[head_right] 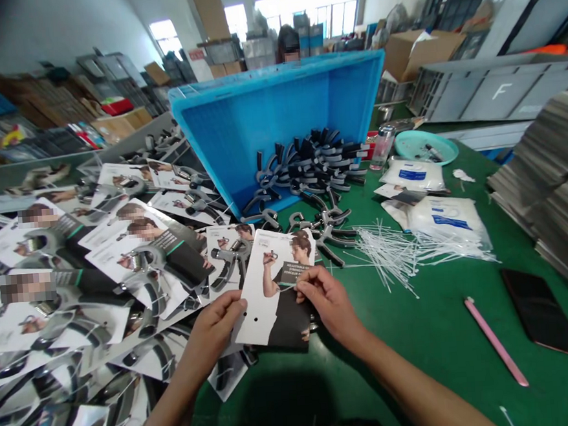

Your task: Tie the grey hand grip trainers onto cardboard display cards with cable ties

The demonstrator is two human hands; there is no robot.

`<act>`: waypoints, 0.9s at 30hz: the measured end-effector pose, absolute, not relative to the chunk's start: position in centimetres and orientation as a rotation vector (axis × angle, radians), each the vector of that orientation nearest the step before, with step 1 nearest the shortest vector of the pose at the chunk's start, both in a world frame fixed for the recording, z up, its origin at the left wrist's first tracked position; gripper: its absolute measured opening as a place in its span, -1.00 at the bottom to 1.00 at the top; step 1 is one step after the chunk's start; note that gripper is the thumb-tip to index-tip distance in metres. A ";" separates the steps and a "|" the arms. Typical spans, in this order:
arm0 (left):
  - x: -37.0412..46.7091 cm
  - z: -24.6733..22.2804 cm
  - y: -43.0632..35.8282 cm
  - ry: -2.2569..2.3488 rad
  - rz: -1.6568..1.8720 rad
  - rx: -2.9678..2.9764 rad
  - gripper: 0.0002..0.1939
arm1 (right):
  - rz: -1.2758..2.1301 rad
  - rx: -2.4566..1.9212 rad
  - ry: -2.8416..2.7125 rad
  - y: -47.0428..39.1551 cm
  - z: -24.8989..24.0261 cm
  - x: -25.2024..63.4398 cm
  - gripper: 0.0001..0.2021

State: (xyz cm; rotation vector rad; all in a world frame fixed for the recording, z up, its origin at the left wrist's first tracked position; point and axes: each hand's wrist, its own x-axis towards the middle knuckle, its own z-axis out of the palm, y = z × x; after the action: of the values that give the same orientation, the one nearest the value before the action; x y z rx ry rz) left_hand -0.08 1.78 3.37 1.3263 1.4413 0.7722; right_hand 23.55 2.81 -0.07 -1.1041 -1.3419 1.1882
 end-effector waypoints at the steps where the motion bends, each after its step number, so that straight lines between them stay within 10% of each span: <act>1: -0.3 2.9 1.9 1.449 0.773 1.307 -0.64 | 1.099 -1.193 -1.422 2.8 -0.2 24.7 -0.83; 11: -1.2 0.7 1.7 1.169 1.008 0.728 -0.49 | 0.578 -2.045 -2.050 7.5 -4.3 30.4 -0.83; 27: -2.6 4.4 2.0 1.156 0.894 1.037 -0.62 | 0.754 -1.696 -1.730 4.9 2.5 36.3 -0.73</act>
State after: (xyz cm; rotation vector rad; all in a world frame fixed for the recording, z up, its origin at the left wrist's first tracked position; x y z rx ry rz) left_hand -2.62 1.96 4.42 1.0370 1.1558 0.8937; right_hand 36.26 4.89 2.54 -1.6960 -1.7301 0.7542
